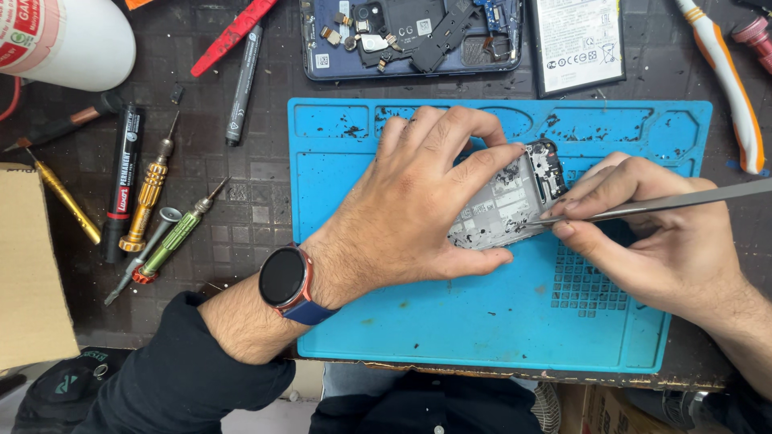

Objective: The person works on a disassembled smartphone at a repair bench, holding the midframe with one hand and using tweezers to scrape and remove old adhesive and debris from the frame edges and interior. They reposition the frame repeatedly to clean different sides, with the phone's back cover, battery, and small components laid out on the work mat.

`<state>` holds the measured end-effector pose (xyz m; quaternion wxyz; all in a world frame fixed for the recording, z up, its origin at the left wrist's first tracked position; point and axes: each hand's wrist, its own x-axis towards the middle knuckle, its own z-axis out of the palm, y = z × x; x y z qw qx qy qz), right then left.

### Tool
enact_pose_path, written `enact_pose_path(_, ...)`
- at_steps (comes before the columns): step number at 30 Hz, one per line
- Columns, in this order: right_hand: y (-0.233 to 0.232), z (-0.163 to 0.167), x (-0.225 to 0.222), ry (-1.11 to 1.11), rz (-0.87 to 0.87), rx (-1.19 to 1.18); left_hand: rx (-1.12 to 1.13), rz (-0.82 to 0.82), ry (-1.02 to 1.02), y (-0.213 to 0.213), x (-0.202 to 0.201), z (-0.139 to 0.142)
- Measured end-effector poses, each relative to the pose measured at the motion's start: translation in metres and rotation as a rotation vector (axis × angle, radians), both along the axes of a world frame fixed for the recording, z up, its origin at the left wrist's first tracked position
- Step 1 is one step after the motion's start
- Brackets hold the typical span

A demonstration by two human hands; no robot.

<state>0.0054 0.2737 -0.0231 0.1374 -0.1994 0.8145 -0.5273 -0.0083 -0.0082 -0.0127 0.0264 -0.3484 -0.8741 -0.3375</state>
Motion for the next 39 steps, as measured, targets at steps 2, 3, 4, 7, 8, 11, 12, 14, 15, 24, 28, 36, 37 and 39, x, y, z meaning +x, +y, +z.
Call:
enact_pose_path(2,-0.0003,-0.0001,0.0001,0.017,-0.001,0.007,0.002,-0.005,-0.002,-0.0001,0.0001,-0.0006)
enact_pose_path(3,-0.0001,0.0003,0.0005,0.026,-0.001,0.011,0.006,-0.008,-0.004,0.0001,0.0002,-0.0008)
enact_pose_path(4,-0.0001,0.0004,0.0009,0.042,-0.002,0.008,0.009,-0.011,-0.004,0.0004,-0.0001,-0.0007)
enact_pose_path(7,-0.0002,0.0002,0.0005,0.074,-0.002,0.003,0.012,-0.012,0.003,0.0003,-0.0001,0.0007)
enact_pose_path(8,-0.0002,0.0000,0.0005,0.069,-0.005,0.007,0.010,-0.009,0.001,0.0004,0.0003,0.0012)
enact_pose_path(11,-0.0007,-0.0012,0.0014,0.036,-0.028,-0.030,0.008,-0.007,-0.002,0.0011,0.0001,0.0015)
enact_pose_path(12,-0.0012,-0.0017,0.0021,0.019,-0.036,-0.050,0.011,-0.007,-0.003,0.0011,0.0002,0.0015)
enact_pose_path(14,-0.0012,-0.0016,0.0025,0.033,-0.021,-0.028,0.013,-0.003,-0.002,0.0004,0.0003,0.0012)
enact_pose_path(15,-0.0012,-0.0013,0.0028,0.038,-0.013,-0.016,0.013,-0.003,-0.002,0.0002,0.0004,0.0009)
enact_pose_path(24,-0.0034,0.0003,0.0036,0.072,-0.018,0.057,0.025,-0.006,0.000,0.0003,0.0003,-0.0017)
enact_pose_path(28,-0.0033,-0.0005,0.0029,0.097,-0.010,0.044,0.019,-0.003,-0.004,0.0009,0.0000,-0.0019)
enact_pose_path(36,-0.0021,-0.0008,0.0027,0.082,-0.016,0.028,0.007,-0.003,0.014,0.0012,0.0007,-0.0013)
enact_pose_path(37,-0.0016,-0.0002,0.0031,0.075,-0.018,0.028,0.007,-0.003,0.018,0.0018,0.0007,-0.0010)
enact_pose_path(39,-0.0018,0.0002,0.0024,0.066,-0.024,0.023,0.011,-0.004,0.007,0.0018,0.0007,0.0004)
